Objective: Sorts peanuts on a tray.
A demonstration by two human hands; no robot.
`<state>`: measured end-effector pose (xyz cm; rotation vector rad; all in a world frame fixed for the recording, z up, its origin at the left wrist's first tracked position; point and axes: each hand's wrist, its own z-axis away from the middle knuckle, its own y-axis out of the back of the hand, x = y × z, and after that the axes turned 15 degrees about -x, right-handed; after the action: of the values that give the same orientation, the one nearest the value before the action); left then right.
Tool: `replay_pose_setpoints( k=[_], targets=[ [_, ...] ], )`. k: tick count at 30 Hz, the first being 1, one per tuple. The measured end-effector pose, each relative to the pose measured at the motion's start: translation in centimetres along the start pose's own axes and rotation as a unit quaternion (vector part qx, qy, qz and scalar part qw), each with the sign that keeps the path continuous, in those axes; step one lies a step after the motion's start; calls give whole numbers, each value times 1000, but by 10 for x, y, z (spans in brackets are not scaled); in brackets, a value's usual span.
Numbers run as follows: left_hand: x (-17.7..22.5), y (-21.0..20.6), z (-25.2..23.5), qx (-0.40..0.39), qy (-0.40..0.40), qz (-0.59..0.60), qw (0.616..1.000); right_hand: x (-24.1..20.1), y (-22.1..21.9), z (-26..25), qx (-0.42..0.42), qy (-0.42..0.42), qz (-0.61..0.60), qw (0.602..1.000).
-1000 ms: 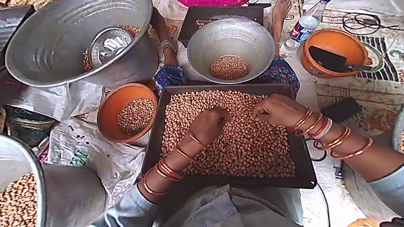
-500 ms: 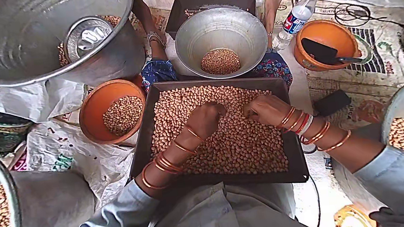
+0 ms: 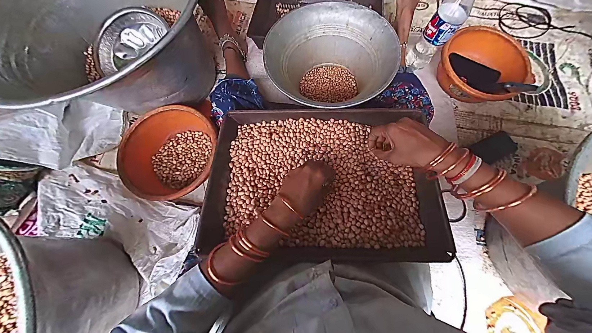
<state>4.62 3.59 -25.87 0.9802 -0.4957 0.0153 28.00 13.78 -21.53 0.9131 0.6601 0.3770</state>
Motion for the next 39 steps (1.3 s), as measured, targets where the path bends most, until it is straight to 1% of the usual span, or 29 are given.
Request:
replay_pose_setpoints(
  k=[2, 4, 6, 8, 9, 11, 13, 15, 16, 17, 18, 19, 21, 22, 23, 24, 25, 26, 28, 29, 31, 32, 34, 35, 36, 37, 39],
  targets=[
    [-3, -2, -1, 11, -14, -14, 1000, 13, 10, -3, 36, 1, -32, 999],
    [-9, -2, 0, 42, -44, 26, 998, 23, 12, -5, 40, 9, -28, 999],
    [-18, 5, 5, 78, -74, 146, 983, 25, 8, -6, 0, 16, 8, 1000],
    [-26, 14, 13, 96, -90, 270, 954, 22, 3, -4, -51, 6, 47, 998],
    [-28, 17, 18, 94, -90, 304, 944, 18, 0, -3, -67, 0, 65, 996],
    [-29, 25, 30, 38, -92, 316, 943, 10, -3, -3, -94, -21, 89, 991],
    [-26, 24, 41, -78, -128, 274, 950, 5, -5, -4, -119, -40, 106, 986],
    [-18, 14, 52, -218, -184, 213, 935, 1, -10, -7, -136, -53, 118, 982],
    [-13, 9, 56, -267, -182, 186, 928, -1, -12, -7, -140, -58, 126, 981],
    [-10, 5, 59, -285, -164, 165, 930, -3, -14, -7, -141, -61, 132, 979],
    [-12, 2, 62, -269, -134, 151, 942, -5, -15, -7, -138, -60, 137, 979],
    [-16, 0, 63, -227, -95, 139, 959, -8, -17, -6, -132, -59, 142, 979],
    [-30, 1, 65, -106, 2, 79, 991, -6, -21, -10, -137, -60, 154, 977],
    [-38, 1, 65, -36, 38, 48, 997, -6, -21, -10, -138, -59, 155, 977],
    [-45, 2, 66, 32, 54, 30, 998, -6, -21, -9, -141, -61, 156, 976],
    [-49, 3, 69, 87, 54, 28, 994, -8, -21, -7, -142, -62, 157, 975],
    [-51, 6, 73, 121, 42, 45, 991, -10, -20, -5, -141, -66, 154, 976],
    [-51, 8, 76, 134, 32, 69, 988, -9, -19, -6, -149, -74, 148, 975],
    [-46, 6, 77, 126, 15, 110, 986, -1, -15, -10, -160, -78, 111, 978],
    [-41, 4, 76, 111, 9, 116, 987, 5, -11, -12, -147, -60, 71, 985],
    [-34, -5, 71, 84, 4, 104, 991, 12, -3, -12, -92, 9, -61, 994],
    [-32, -10, 68, 75, 3, 94, 993, 14, 1, -10, -67, 39, -147, 986],
    [-28, -18, 62, 56, 7, 74, 996, 13, 2, -6, -27, 93, -321, 942],
    [-26, -22, 60, 47, 10, 63, 997, 7, 0, -4, -14, 101, -370, 924],
    [-24, -24, 59, 35, 16, 52, 998, -3, 0, 2, -5, 92, -378, 921],
    [-23, -27, 57, 31, 18, 40, 999, -13, 0, 6, 0, 79, -343, 936],
    [-20, -28, 55, 10, 31, 29, 999, -29, 0, 11, -17, 67, -203, 977]
  ],
)
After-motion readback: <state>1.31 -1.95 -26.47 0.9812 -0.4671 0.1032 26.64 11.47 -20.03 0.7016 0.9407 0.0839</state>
